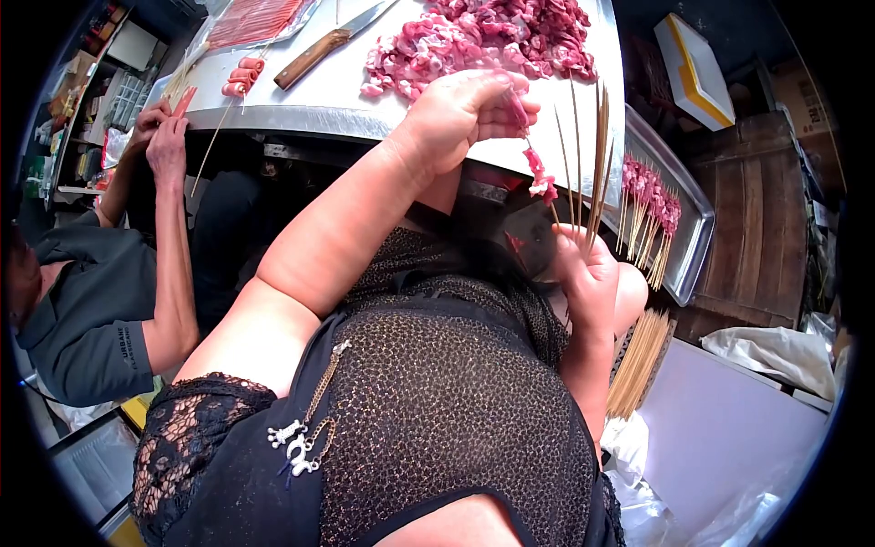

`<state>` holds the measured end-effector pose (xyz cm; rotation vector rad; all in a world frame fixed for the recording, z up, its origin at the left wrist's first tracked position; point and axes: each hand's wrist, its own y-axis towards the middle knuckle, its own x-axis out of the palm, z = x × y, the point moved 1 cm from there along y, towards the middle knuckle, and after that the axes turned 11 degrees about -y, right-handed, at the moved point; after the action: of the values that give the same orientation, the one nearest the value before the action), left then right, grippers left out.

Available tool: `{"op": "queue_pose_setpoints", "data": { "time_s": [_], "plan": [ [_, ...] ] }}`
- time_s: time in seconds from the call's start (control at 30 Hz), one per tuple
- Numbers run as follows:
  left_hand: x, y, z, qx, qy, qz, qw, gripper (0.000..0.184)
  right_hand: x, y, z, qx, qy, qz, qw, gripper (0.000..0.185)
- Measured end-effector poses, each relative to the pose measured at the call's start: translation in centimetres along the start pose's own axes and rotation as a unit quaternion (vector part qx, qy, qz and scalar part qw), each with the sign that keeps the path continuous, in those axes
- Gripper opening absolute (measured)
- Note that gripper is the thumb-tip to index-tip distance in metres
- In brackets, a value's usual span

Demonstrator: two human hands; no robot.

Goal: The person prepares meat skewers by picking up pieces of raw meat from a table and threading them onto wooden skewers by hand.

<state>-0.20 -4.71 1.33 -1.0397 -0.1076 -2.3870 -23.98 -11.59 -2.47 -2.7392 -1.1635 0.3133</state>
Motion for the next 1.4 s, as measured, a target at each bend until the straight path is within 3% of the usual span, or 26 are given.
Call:
{"op": "queue_pose_setpoints", "data": {
  "time_s": [0.27,0.43,0.63,0.73,0.8,1.07,1.13,1.2,1.27,1.4],
  "plan": [
    [0.8,-0.4,-1.5,0.043,-0.092,0.006,0.995,0.026,1.3,0.4,0.3,-0.027,0.008,0.012,1.000,0.014],
    [1.0,-0.4,-2.4,0.021,-0.090,-0.010,0.996,0.026,1.7,0.3,-0.8,0.023,0.097,-0.050,0.994,0.015],
    [0.8,-0.3,-3.5,0.001,-0.075,0.001,0.997,0.026,1.5,0.9,-0.5,0.041,0.129,-0.052,0.989,0.017],
    [0.5,-0.3,-3.9,-0.025,-0.077,-0.004,0.997,0.026,1.7,1.0,-0.7,0.055,0.112,-0.054,0.991,0.017],
    [0.8,-0.3,-4.5,-0.053,-0.158,-0.010,0.986,0.026,2.0,1.3,-0.8,0.043,0.103,-0.050,0.992,0.017],
    [0.5,0.2,-3.8,0.006,-0.071,0.011,0.997,0.025,1.8,0.5,0.0,-0.004,0.016,0.005,1.000,0.017],
    [0.5,0.2,-4.3,-0.028,-0.094,-0.062,0.993,0.024,1.8,0.4,0.3,-0.036,0.053,-0.004,0.998,0.018],
    [0.8,0.3,-4.5,-0.028,-0.078,-0.034,0.996,0.028,1.6,0.3,0.1,-0.018,0.075,-0.010,0.997,0.019],
    [0.9,0.2,-4.1,-0.071,-0.096,-0.096,0.988,0.037,1.5,0.3,-0.4,-0.002,0.097,-0.020,0.995,0.019],
    [0.4,0.1,-4.2,-0.171,-0.128,-0.062,0.975,0.042,1.1,0.0,-0.9,0.004,0.089,-0.027,0.996,0.020]
  ]
}}
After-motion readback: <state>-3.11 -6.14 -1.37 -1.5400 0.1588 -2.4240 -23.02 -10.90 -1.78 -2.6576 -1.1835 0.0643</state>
